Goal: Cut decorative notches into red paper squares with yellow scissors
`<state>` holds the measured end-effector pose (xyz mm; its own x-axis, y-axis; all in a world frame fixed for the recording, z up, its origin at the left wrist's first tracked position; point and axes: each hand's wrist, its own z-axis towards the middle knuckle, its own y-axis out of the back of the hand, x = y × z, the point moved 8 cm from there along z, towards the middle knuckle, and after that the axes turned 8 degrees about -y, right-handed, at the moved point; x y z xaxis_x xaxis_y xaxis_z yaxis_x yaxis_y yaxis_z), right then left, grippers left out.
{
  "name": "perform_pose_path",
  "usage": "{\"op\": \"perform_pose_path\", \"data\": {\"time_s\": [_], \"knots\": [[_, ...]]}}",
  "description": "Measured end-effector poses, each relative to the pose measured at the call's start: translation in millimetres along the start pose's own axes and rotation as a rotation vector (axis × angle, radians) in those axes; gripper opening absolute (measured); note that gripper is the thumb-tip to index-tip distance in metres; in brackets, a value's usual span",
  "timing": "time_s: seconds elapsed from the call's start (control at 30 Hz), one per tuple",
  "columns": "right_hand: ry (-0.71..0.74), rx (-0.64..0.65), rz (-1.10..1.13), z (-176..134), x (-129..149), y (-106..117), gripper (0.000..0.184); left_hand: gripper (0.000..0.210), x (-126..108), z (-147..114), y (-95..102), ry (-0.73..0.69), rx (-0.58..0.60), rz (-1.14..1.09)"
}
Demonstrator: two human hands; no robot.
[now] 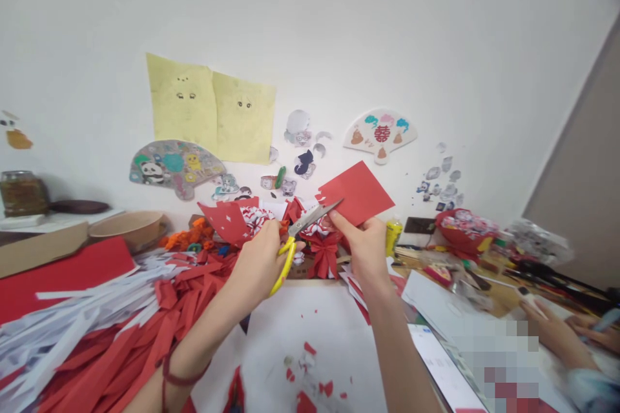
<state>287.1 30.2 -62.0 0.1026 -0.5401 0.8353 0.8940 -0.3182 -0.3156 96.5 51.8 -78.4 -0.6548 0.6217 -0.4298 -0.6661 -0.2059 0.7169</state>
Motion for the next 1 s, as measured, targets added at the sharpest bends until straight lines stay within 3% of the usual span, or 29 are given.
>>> {"op": "perform_pose_path", "data": {"time_s": [0.17,0.3,0.43,0.53,0.77,1.0], "knots": [[-0.009,-0.057,0.063,6,-2,8,0.030,0.030,15,8,-8.5,0.008,0.066,-0.278],[-0.055,0.012,0.101,2,-10,-5,0.027,0.031,17,11,5.0,0.035,-0.171,-0.629],[-0.027,0.106,0.120,-9,-10,-27,0.027,0.026,3,6,20.0,-0.066,-0.343,-0.917],[-0.016,0.156,0.142,-18,-10,-39,0.029,0.027,-2,1,26.5,-0.088,-0.398,-0.977],[0.031,0.205,0.138,-31,-3,-52,0.030,0.023,-7,1,28.1,-0.131,-0.397,-1.116],[0.062,0.206,0.102,-36,0,-54,0.034,0.025,-2,-3,30.0,-0.036,-0.429,-1.115]]}}
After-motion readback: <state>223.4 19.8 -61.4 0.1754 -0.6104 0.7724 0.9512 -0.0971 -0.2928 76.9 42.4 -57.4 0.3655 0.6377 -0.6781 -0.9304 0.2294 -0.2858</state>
